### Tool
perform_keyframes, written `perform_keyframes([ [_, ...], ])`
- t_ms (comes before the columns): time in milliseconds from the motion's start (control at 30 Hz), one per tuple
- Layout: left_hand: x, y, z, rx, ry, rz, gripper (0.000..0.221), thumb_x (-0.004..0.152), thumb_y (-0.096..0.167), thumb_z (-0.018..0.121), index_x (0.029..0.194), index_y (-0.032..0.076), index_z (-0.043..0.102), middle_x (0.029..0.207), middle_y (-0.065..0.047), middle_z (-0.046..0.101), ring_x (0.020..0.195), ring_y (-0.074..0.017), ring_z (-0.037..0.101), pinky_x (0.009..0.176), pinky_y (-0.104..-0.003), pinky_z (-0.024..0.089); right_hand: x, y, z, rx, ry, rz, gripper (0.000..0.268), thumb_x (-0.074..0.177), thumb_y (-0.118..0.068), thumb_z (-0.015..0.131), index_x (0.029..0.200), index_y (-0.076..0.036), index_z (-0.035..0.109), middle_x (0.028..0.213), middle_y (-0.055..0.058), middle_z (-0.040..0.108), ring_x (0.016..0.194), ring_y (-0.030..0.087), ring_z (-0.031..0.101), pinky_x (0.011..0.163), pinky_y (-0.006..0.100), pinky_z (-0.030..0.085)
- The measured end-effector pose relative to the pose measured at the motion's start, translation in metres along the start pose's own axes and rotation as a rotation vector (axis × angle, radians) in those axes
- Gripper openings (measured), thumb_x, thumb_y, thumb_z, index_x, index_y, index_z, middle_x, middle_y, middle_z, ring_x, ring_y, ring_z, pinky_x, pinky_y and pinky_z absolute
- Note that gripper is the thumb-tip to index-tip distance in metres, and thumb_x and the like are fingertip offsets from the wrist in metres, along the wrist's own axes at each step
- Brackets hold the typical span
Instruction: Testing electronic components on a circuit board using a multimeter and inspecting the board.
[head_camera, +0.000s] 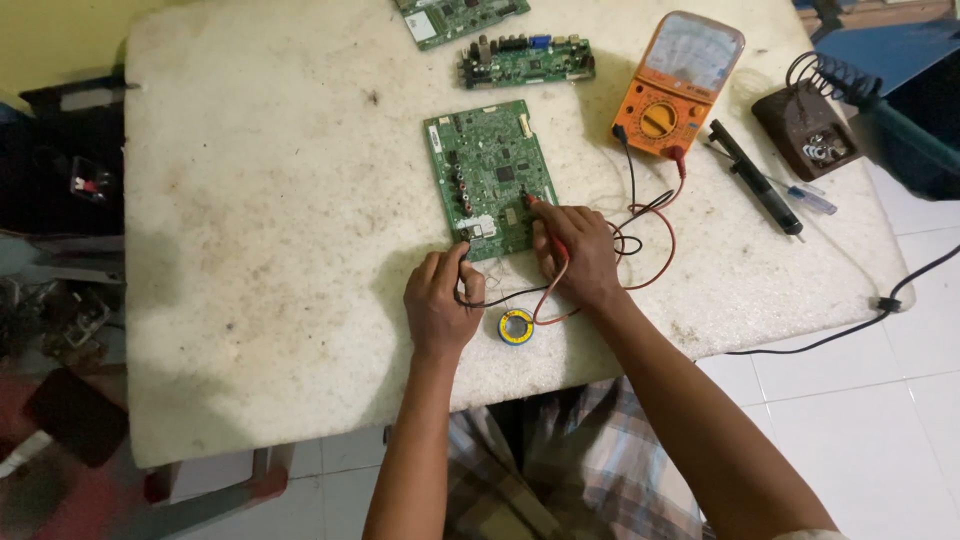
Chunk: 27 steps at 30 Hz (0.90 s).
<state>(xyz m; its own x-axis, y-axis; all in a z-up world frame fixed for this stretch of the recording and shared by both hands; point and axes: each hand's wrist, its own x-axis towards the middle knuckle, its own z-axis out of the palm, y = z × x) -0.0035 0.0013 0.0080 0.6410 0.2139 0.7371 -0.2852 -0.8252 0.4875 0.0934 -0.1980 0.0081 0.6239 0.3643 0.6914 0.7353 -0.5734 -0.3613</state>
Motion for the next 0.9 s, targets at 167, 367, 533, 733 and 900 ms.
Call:
perform_keyframes([
  [167, 0.002, 0.004, -0.003, 0.013, 0.048, 0.066, 0.025, 0.091, 0.01, 0.06, 0.11, 0.011, 0.076, 0.077, -0.005, 0.059, 0.063, -0.0295, 0.066, 0.06, -0.04, 0.054, -0.013, -0.004, -0.017, 0.198, 0.021, 0.111, 0.033, 0.093, -0.02, 0.065, 0.124, -0.012, 0.069, 0.086, 0.015, 0.07, 0.086, 0.042, 0.068, 0.078, 0.05, 0.053],
  [367, 0.028, 0.055, -0.007, -0.123, 0.026, 0.07, 0.02, 0.09, 0.009, 0.067, 0.109, 0.011, 0.075, 0.083, -0.006, 0.069, 0.07, -0.0279, 0.07, 0.067, -0.037, 0.057, -0.01, -0.055, -0.076, 0.371, -0.014, 0.494, 0.023, 0.095, -0.012, 0.07, 0.118, -0.014, 0.075, 0.094, 0.012, 0.081, 0.087, 0.032, 0.078, 0.081, 0.047, 0.059],
  [533, 0.049, 0.083, 0.011, -0.403, -0.237, 0.086, 0.017, 0.102, 0.018, 0.067, 0.111, 0.005, 0.074, 0.091, -0.01, 0.074, 0.082, -0.031, 0.075, 0.072, -0.038, 0.06, -0.003, -0.057, -0.149, 0.249, -0.171, 0.581, 0.034, 0.094, -0.007, 0.063, 0.124, -0.021, 0.071, 0.08, 0.005, 0.08, 0.078, 0.028, 0.075, 0.07, 0.041, 0.056],
  [733, 0.069, 0.101, 0.069, -0.331, -0.448, 0.217, 0.021, 0.107, 0.027, 0.057, 0.104, 0.009, 0.066, 0.081, -0.009, 0.067, 0.074, -0.0339, 0.072, 0.065, -0.045, 0.058, 0.019, -0.023, -0.197, -0.106, -0.178, 0.702, 0.04, 0.112, -0.031, 0.049, 0.088, -0.016, 0.077, 0.088, 0.01, 0.076, 0.097, 0.04, 0.07, 0.091, 0.055, 0.054],
  [900, 0.061, 0.094, 0.111, -0.098, -0.946, -0.086, 0.033, 0.108, 0.033, 0.047, 0.105, 0.007, 0.068, 0.084, -0.011, 0.071, 0.074, -0.029, 0.075, 0.059, -0.042, 0.059, 0.02, 0.001, -0.209, -0.214, -0.175, 0.766, 0.047, 0.118, -0.038, 0.04, 0.093, -0.018, 0.074, 0.091, 0.003, 0.076, 0.1, 0.036, 0.07, 0.095, 0.055, 0.052],
])
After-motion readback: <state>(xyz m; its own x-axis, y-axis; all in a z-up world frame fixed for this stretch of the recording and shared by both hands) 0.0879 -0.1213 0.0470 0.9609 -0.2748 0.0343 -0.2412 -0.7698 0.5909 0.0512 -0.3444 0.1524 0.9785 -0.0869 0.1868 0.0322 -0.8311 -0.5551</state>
